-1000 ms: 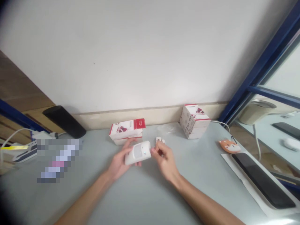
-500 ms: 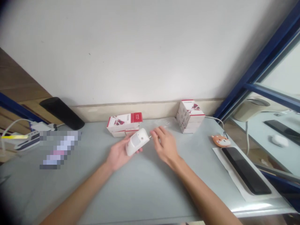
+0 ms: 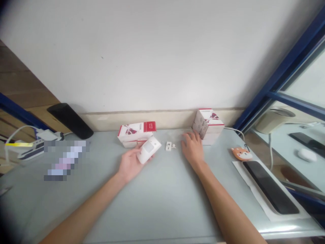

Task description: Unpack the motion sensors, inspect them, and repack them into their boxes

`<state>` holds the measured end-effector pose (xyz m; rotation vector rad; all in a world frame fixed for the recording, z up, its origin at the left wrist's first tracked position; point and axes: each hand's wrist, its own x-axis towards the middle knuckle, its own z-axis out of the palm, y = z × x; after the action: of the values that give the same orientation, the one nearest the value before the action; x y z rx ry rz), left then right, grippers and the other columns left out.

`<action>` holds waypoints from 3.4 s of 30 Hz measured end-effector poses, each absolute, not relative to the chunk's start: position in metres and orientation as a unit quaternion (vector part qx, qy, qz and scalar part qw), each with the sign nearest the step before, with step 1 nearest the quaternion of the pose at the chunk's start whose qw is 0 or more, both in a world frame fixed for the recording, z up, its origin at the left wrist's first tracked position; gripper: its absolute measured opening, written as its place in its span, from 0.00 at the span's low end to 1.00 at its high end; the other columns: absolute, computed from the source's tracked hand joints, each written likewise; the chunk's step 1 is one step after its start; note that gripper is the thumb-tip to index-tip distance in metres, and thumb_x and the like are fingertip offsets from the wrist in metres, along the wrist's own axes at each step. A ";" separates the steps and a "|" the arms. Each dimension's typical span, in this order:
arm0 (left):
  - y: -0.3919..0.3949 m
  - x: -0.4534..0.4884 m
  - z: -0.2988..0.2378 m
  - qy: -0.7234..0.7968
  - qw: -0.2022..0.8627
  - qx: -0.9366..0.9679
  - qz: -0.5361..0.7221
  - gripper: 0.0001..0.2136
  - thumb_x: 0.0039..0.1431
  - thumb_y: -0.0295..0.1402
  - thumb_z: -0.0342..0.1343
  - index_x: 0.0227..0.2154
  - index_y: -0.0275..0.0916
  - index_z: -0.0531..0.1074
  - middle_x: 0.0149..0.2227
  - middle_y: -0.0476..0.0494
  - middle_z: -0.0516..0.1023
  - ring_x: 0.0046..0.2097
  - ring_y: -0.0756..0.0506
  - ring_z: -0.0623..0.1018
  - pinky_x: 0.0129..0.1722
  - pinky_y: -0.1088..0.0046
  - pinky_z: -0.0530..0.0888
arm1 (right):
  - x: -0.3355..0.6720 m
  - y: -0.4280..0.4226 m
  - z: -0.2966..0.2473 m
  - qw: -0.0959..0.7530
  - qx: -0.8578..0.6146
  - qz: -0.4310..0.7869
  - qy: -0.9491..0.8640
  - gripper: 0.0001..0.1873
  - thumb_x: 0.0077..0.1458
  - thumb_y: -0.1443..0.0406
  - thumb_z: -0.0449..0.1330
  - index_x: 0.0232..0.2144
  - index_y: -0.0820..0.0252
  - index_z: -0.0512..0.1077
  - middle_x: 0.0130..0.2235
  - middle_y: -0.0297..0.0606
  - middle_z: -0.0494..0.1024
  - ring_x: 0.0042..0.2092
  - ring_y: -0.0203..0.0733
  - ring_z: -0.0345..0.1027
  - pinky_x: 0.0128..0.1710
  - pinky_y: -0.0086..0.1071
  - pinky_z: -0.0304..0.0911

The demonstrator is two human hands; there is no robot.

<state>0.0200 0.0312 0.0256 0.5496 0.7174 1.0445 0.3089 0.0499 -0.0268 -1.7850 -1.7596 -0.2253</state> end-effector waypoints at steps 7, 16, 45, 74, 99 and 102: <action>0.028 0.022 0.030 0.341 0.768 0.267 0.471 0.24 0.55 0.28 0.59 0.56 0.36 0.71 0.52 0.33 0.81 0.41 0.37 0.84 0.42 0.60 0.77 | 0.316 0.052 -0.021 0.358 -0.649 -0.117 -0.661 0.16 0.63 0.66 0.55 0.50 0.55 0.77 0.56 0.49 0.75 0.65 0.61 0.60 0.63 0.57 0.62; 0.027 0.022 0.030 0.347 0.770 0.280 0.456 0.24 0.55 0.27 0.58 0.56 0.34 0.70 0.50 0.33 0.81 0.41 0.34 0.84 0.40 0.61 0.75 | 0.306 0.051 -0.015 0.335 -0.610 -0.078 -0.714 0.26 0.64 0.65 0.54 0.63 0.56 0.68 0.64 0.44 0.73 0.71 0.57 0.57 0.69 0.56 0.55; 0.025 0.021 0.030 0.360 0.780 0.314 0.405 0.21 0.56 0.30 0.58 0.53 0.37 0.70 0.49 0.33 0.82 0.41 0.32 0.85 0.46 0.58 0.72 | 0.297 0.047 -0.017 0.359 -0.578 -0.094 -0.727 0.08 0.65 0.60 0.62 0.38 0.53 0.80 0.49 0.44 0.79 0.61 0.59 0.66 0.59 0.55 0.64; 0.005 0.034 0.035 0.322 0.779 0.302 0.446 0.22 0.59 0.28 0.60 0.55 0.40 0.66 0.52 0.37 0.82 0.49 0.34 0.84 0.58 0.53 0.70 | 0.262 0.027 0.004 0.482 -0.538 -0.088 -0.686 0.08 0.69 0.65 0.57 0.42 0.50 0.76 0.44 0.43 0.73 0.51 0.53 0.62 0.54 0.52 0.63; 0.000 0.028 0.032 0.372 0.664 0.469 0.447 0.19 0.54 0.30 0.61 0.49 0.45 0.71 0.48 0.46 0.77 0.41 0.43 0.78 0.42 0.67 0.69 | 0.247 0.018 0.006 0.499 -0.520 -0.066 -0.690 0.07 0.69 0.65 0.56 0.43 0.51 0.74 0.43 0.42 0.72 0.47 0.51 0.66 0.51 0.51 0.65; -0.005 0.030 0.032 0.388 0.622 0.517 0.442 0.17 0.54 0.30 0.61 0.48 0.45 0.73 0.46 0.46 0.76 0.41 0.44 0.72 0.38 0.70 0.66 | 0.245 0.016 0.007 0.502 -0.518 -0.066 -0.690 0.07 0.70 0.66 0.56 0.44 0.51 0.73 0.43 0.42 0.72 0.47 0.50 0.66 0.50 0.50 0.65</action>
<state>0.0295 -0.0046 0.0325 1.1877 0.8914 1.0149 0.2447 0.0157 0.0068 -1.2511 -1.6673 -0.1586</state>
